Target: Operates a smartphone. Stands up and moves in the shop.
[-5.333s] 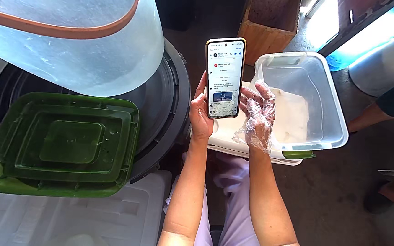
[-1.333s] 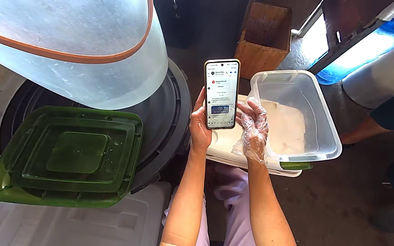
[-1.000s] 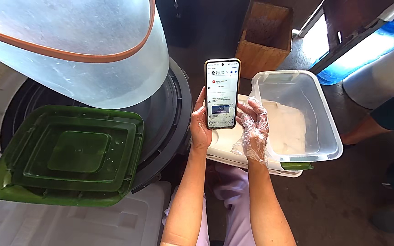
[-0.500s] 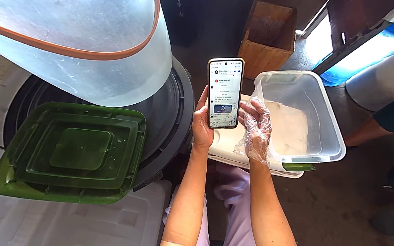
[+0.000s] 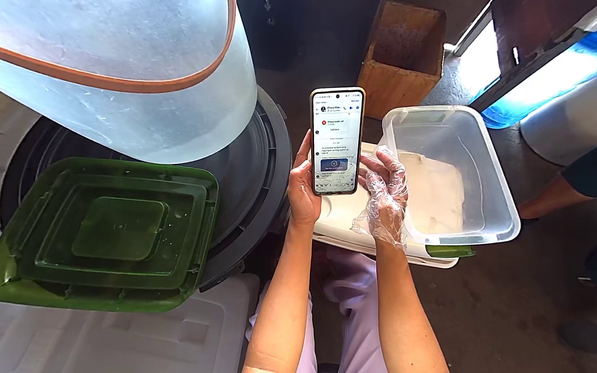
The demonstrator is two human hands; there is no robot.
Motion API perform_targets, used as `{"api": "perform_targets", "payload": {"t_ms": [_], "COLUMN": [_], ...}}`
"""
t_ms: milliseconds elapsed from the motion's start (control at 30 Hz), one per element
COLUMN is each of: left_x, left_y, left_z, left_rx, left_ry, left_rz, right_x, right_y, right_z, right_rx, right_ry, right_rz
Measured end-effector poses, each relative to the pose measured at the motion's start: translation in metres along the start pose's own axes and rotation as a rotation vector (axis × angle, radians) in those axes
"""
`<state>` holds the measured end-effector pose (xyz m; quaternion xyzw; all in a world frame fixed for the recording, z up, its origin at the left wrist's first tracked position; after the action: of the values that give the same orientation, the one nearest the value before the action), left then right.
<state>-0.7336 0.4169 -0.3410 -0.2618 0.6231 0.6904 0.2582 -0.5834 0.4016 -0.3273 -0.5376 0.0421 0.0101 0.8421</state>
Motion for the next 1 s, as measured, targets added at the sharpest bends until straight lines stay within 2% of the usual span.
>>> {"api": "perform_targets", "payload": {"t_ms": [1000], "left_x": [0.0014], "left_y": [0.0002], "left_z": [0.0006], "left_rx": [0.003], "left_ry": [0.013], "left_rz": [0.011], "right_x": [-0.0009], "right_y": [0.0001], "right_z": [0.0008], "right_rx": [-0.006], "right_ry": [0.001], "right_rz": [-0.010]}}
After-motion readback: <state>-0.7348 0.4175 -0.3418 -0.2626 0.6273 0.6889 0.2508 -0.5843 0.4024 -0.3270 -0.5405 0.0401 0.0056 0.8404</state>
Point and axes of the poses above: each hand's wrist, its own z-axis towards the middle knuckle, its own x-axis out of the back of the hand, y = z × x, the point moved 6 cm from there along z, towards the middle knuckle, and after that the axes turned 8 degrees about x, right-handed, at the moved point
